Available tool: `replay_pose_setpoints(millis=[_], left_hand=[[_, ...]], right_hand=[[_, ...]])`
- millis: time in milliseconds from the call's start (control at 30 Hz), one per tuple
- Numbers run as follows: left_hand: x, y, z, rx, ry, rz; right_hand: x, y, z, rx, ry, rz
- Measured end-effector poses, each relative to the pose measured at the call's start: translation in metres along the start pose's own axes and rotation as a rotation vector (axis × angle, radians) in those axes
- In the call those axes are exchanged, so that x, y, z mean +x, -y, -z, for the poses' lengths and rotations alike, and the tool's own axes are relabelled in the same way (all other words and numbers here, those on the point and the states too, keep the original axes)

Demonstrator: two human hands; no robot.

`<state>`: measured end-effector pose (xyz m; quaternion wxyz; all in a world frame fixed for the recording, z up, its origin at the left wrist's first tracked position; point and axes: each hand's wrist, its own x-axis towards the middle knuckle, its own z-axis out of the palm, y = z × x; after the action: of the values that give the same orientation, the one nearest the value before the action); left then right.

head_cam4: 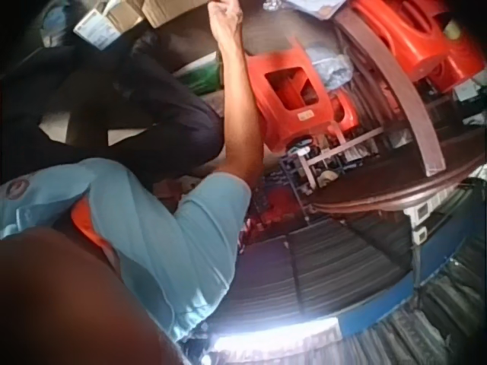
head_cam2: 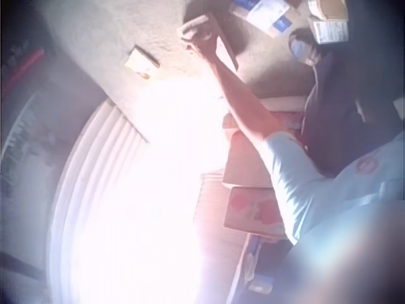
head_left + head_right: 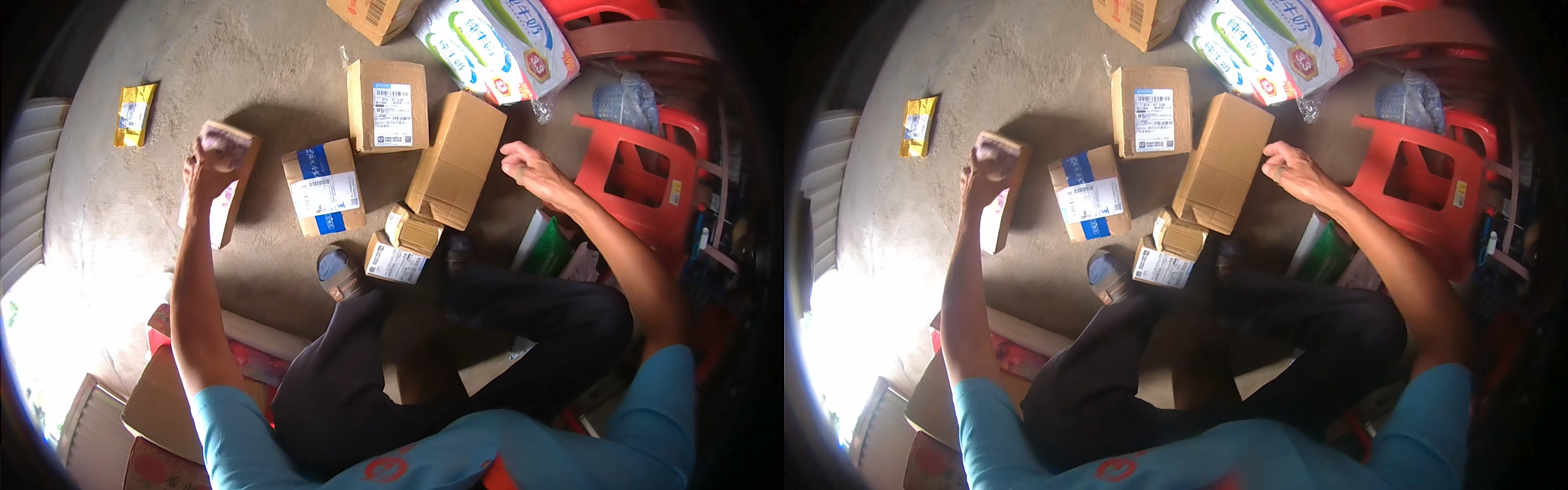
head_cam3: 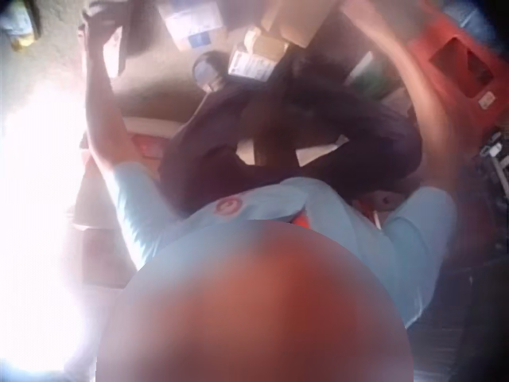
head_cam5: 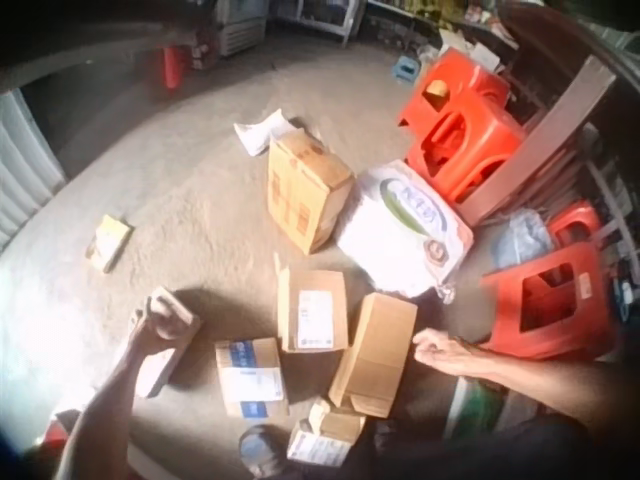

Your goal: The person sits on the floor and sorts through a pile of cardboard boxes and padded envelopes. They pick up each package individually, turn it over to inspect the shipping label, and then place it into a separate stack or pile.

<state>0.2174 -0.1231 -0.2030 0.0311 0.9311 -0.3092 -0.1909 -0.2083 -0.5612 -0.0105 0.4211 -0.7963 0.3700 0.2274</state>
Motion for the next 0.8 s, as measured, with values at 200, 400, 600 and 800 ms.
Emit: replay_pose_setpoints(millis=[200,400,600,800], left_hand=[[0.011,-0.136,0.066,-0.298,-0.305,-0.229],[-0.047,-0.232,0.085,-0.576,0.326,-0.546],[-0.089,-0.313,0.01,-0.612,1.046,-0.099],[-0.102,-0.339,-0.073,-0.488,0.889,0.058]], right_hand=[[0.067,-0.065,-0.027,-0.074,-0.343,-0.169],[0.116,-0.084,-0.021,0.201,-0.456,-0.052],[0.144,-0.082,-0.036,0.322,-0.598,0.049],[0.132,-0.085,-0.075,0.147,-0.709,0.093]])
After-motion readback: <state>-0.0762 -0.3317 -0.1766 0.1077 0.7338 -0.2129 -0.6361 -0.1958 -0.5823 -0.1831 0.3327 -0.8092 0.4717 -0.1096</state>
